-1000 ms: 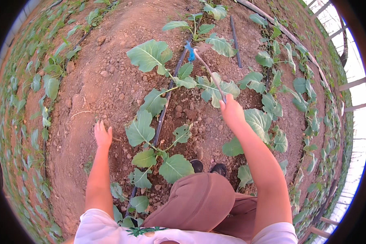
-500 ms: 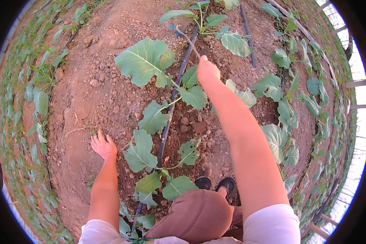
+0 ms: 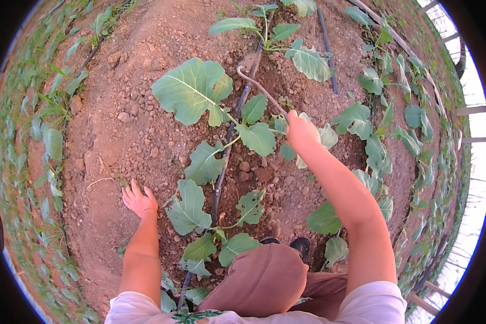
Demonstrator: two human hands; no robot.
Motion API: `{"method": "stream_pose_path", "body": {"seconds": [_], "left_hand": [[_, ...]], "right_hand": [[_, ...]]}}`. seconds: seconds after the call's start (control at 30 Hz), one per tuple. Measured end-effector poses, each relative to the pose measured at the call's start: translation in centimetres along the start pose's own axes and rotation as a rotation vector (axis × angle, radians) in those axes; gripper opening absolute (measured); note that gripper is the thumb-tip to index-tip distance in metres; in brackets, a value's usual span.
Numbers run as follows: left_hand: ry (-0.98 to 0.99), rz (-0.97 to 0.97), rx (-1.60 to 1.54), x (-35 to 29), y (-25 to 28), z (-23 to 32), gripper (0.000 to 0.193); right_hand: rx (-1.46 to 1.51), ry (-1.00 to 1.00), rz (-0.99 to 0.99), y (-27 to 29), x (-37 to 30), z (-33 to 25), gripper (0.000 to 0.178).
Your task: The person uses a small hand hoe to loosen soil and remove weeds from around rows of young leafy plants in a garden bed. They move along the row, clearing debris and pulling weeds by hand.
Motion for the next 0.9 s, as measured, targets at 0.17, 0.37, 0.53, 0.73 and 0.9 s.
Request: {"method": "stream_pose_path", "body": {"seconds": [0.17, 0.37, 0.53, 0.73, 0.9], "left_hand": [[0.018, -0.031, 0.016, 0.0, 0.2, 0.0, 0.051], [0.007, -0.029, 0.000, -0.1, -0.3, 0.2, 0.053], [0.027, -0.052, 0.006, 0.0, 0.0, 0.0, 0.053], [0.020, -0.046, 0.000, 0.1, 0.0, 0.2, 0.053], [0.006, -0.040, -0.011, 0.2, 0.1, 0.3, 0.054]], "right_hand": [[-0.033, -0.014, 0.206, 2.0, 6.0, -2.4, 0.019], [0.007, -0.063, 0.091, -0.6, 6.6, -2.4, 0.017], [-0.074, -0.063, 0.013, -0.2, 2.5, -1.1, 0.015], [0.234, 0.034, 0.195, 1.4, 4.8, -4.0, 0.024], [0.470, 0.149, 0.230, 1.1, 14.1, -8.0, 0.034]]}}
Point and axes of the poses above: each hand's wrist, its own x-axis towards the middle knuckle, its own y-axis out of the back of the hand, z = x × y, the point moved 3 cm from there along x, towards the middle knuckle, and after that the axes turned 1 degree about y, right-handed, at the moved point
